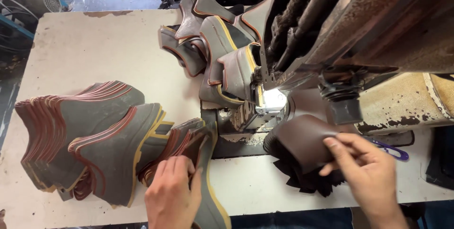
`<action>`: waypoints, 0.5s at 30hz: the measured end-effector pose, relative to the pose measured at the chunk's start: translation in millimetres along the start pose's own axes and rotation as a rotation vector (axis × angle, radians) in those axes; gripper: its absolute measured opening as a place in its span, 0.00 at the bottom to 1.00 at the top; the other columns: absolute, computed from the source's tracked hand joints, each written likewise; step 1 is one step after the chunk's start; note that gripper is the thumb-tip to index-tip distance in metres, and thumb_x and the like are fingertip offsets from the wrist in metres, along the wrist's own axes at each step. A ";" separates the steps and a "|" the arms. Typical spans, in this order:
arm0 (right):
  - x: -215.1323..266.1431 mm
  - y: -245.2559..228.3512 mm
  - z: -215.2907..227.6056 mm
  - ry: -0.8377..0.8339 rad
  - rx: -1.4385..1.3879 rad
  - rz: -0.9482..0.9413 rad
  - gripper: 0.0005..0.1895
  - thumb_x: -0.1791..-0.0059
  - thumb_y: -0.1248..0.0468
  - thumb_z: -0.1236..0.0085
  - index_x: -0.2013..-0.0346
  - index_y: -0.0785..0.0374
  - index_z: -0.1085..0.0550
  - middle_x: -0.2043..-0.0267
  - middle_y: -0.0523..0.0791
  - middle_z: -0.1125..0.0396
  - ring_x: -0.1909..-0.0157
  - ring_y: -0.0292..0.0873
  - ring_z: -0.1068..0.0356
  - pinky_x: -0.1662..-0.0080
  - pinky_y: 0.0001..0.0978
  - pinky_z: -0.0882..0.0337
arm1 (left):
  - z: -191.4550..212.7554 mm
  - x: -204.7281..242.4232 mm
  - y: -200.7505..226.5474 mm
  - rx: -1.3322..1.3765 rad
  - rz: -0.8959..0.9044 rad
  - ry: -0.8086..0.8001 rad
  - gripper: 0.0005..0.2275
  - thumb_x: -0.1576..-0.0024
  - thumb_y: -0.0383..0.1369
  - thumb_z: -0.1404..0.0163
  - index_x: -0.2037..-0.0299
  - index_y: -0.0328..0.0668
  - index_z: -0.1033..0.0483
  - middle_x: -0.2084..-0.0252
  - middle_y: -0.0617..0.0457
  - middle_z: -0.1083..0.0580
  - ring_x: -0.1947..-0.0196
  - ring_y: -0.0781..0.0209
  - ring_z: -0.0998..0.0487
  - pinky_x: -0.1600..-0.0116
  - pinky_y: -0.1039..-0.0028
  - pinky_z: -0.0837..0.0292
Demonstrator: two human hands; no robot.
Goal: Stitching together pieces of shoe uppers using an industrial sewing machine.
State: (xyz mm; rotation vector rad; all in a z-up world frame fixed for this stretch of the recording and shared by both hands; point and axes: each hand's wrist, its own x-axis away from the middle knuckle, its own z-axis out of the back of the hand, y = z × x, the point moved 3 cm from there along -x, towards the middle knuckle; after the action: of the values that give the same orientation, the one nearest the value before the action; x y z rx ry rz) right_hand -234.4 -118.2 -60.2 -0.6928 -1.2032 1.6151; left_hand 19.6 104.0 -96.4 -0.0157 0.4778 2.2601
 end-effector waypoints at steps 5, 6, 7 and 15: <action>16.6 -7.3 -30.0 -0.049 -0.129 -0.108 0.12 0.54 0.75 0.41 0.55 0.77 0.21 0.68 0.58 0.21 0.75 0.50 0.21 0.71 0.31 0.23 | 37.1 -13.1 4.5 0.859 0.220 0.060 0.12 0.47 0.23 0.44 0.54 0.36 0.27 0.64 0.49 0.20 0.69 0.62 0.21 0.64 0.76 0.29; 20.7 -10.8 -36.1 -0.112 -0.145 -0.110 0.13 0.54 0.74 0.42 0.55 0.77 0.21 0.64 0.58 0.19 0.71 0.48 0.19 0.66 0.33 0.17 | 40.7 -14.4 7.2 1.380 0.274 -0.014 0.17 0.43 0.17 0.50 0.42 0.27 0.30 0.52 0.40 0.18 0.55 0.60 0.18 0.55 0.80 0.30; 25.8 -14.8 -42.0 -0.110 -0.143 -0.112 0.13 0.54 0.74 0.42 0.55 0.77 0.21 0.64 0.58 0.19 0.71 0.48 0.19 0.66 0.33 0.17 | 36.3 -13.7 7.6 1.382 0.275 -0.017 0.17 0.43 0.17 0.50 0.42 0.27 0.30 0.52 0.40 0.18 0.55 0.60 0.18 0.55 0.80 0.30; 57.5 -54.1 -98.0 -0.382 -0.070 0.025 0.07 0.51 0.68 0.42 0.65 0.67 0.19 0.77 0.41 0.27 0.77 0.32 0.37 0.73 0.23 0.37 | 51.5 -19.9 52.9 1.118 0.250 -0.104 0.04 0.44 0.27 0.43 0.63 0.34 0.19 0.71 0.57 0.22 0.74 0.71 0.28 0.66 0.81 0.33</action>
State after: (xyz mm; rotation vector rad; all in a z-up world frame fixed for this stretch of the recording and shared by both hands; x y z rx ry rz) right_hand -152.1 -25.6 -38.3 -0.4537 -1.5354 1.7851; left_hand 1.9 75.6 -27.6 0.7497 1.6727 1.9072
